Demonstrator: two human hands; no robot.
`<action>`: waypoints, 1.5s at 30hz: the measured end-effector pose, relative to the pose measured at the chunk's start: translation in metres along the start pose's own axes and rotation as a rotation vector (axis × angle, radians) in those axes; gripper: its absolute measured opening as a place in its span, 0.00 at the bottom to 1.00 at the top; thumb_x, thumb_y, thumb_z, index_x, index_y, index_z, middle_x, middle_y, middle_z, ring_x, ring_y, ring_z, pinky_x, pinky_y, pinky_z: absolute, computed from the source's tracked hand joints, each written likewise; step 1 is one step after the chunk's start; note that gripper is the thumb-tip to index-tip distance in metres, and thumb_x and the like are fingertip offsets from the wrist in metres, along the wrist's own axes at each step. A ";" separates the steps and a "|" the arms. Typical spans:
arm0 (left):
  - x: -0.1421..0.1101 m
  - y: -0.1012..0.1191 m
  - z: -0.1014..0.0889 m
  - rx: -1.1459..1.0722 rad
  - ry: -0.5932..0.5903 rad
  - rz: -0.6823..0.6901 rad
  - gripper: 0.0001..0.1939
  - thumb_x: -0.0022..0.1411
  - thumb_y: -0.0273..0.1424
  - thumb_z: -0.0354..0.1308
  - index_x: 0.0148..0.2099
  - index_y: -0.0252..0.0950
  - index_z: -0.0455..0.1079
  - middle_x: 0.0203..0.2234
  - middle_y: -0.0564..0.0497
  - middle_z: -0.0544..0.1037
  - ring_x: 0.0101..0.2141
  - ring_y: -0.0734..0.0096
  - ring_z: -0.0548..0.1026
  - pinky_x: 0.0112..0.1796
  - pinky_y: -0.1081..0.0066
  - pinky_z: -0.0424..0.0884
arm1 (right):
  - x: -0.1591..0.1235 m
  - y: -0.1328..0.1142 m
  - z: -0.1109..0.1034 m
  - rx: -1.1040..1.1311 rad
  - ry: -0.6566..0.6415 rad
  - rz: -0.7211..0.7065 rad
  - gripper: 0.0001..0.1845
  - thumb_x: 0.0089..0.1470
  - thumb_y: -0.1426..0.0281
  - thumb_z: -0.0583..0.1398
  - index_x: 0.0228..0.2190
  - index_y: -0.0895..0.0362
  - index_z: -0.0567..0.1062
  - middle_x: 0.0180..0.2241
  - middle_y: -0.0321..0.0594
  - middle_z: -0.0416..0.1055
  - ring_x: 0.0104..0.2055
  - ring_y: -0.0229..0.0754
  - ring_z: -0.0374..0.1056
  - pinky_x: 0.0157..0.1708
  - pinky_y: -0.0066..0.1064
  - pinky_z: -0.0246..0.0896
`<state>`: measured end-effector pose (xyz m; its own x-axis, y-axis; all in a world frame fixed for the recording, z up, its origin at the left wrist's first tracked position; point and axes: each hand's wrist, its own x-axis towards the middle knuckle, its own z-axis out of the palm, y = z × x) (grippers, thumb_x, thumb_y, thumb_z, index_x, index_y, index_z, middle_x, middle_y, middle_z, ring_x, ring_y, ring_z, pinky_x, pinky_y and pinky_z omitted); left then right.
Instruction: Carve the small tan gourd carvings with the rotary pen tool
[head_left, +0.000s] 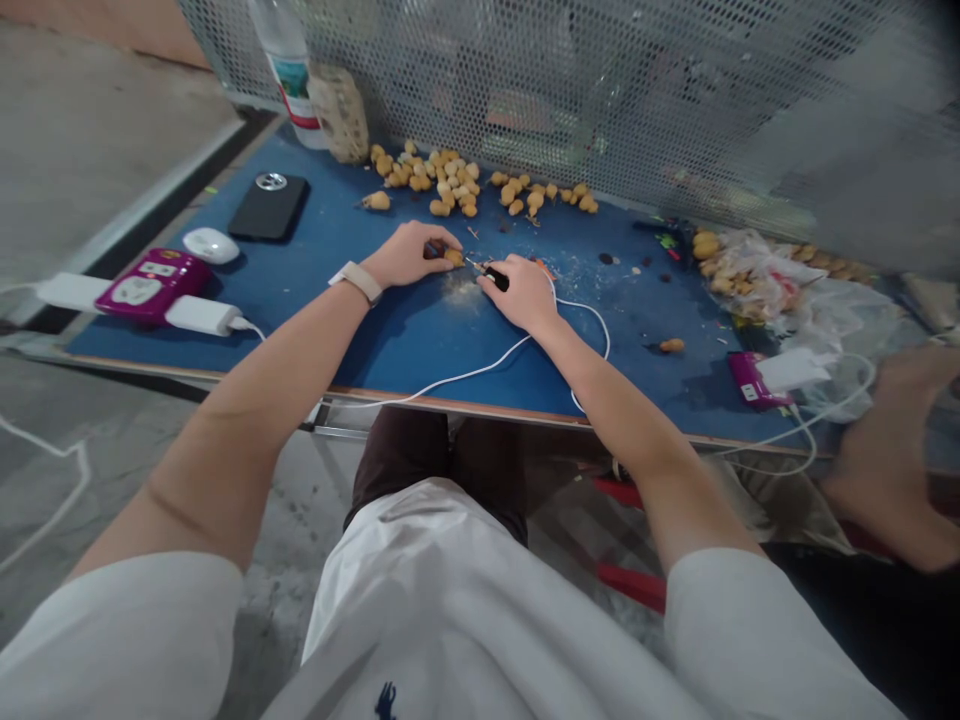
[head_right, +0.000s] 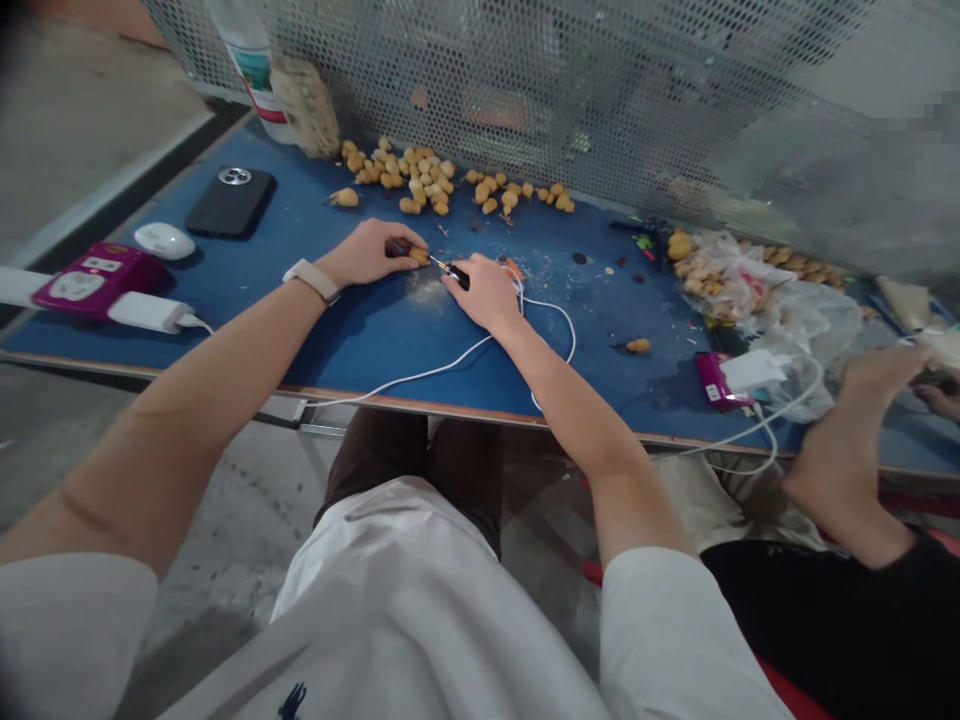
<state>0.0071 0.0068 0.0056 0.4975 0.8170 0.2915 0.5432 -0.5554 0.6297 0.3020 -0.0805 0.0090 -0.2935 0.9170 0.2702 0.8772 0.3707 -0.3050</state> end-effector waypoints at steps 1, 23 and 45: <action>0.000 0.000 0.000 -0.004 -0.001 0.001 0.23 0.74 0.42 0.82 0.65 0.39 0.93 0.51 0.40 0.95 0.53 0.49 0.91 0.66 0.50 0.88 | 0.000 -0.001 0.000 -0.002 0.002 -0.001 0.29 0.89 0.47 0.61 0.65 0.52 0.93 0.55 0.56 0.88 0.62 0.68 0.83 0.66 0.58 0.79; 0.002 -0.003 0.002 -0.027 0.022 0.020 0.22 0.73 0.44 0.83 0.62 0.39 0.94 0.48 0.40 0.94 0.51 0.49 0.92 0.64 0.50 0.89 | -0.001 -0.003 0.000 0.007 0.011 -0.008 0.30 0.90 0.48 0.59 0.64 0.53 0.93 0.56 0.57 0.88 0.63 0.69 0.83 0.66 0.59 0.79; 0.003 -0.010 0.004 -0.012 0.030 0.017 0.22 0.70 0.40 0.81 0.62 0.39 0.94 0.49 0.40 0.94 0.50 0.49 0.90 0.64 0.50 0.88 | -0.001 -0.007 -0.004 0.018 -0.002 0.012 0.26 0.90 0.52 0.60 0.63 0.53 0.93 0.59 0.58 0.89 0.65 0.68 0.83 0.69 0.59 0.78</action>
<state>0.0060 0.0142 -0.0031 0.4864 0.8116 0.3237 0.5267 -0.5679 0.6326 0.2975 -0.0847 0.0143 -0.2833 0.9218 0.2645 0.8738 0.3618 -0.3249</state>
